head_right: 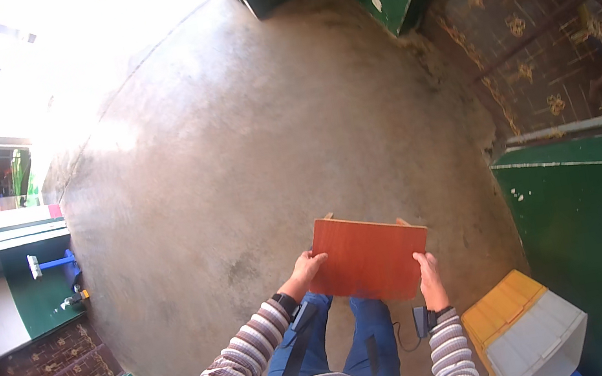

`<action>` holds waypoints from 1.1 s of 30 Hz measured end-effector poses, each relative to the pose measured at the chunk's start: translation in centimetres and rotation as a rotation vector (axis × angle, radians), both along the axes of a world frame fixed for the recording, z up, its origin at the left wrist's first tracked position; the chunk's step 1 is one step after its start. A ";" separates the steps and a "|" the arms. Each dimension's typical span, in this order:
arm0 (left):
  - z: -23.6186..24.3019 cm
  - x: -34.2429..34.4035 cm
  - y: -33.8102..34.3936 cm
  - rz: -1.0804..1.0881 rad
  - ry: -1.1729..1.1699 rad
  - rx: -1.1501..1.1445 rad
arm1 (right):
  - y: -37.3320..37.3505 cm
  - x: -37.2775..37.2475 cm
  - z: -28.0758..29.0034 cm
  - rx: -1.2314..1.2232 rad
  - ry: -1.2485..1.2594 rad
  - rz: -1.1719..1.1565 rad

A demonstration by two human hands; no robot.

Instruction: The person moves stacked blue crates and a white bin, then picks up a red rectangular tile and places it on a metal rack. The person then uses a string mop to sweep and mop the concrete floor around the room.

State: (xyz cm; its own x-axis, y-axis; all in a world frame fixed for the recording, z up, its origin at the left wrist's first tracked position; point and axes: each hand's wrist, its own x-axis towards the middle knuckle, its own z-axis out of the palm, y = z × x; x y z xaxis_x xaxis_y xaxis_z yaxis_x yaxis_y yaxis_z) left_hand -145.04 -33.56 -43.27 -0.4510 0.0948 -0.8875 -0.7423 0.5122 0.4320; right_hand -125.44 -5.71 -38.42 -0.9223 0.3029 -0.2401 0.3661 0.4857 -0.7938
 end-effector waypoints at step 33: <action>31.4 37.7 -21.5 1.831 0.757 0.342 | -27.9 -6.1 26.7 -1.055 -0.400 0.372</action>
State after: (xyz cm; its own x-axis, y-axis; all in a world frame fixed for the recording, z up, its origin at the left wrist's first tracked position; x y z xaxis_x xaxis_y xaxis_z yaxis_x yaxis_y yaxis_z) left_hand -107.36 -55.08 -11.84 -0.3947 -0.7312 -0.5563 0.1527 -0.6493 0.7451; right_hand -131.58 -33.65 -11.68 -0.7147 -0.4878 -0.5013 0.6537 -0.2112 -0.7266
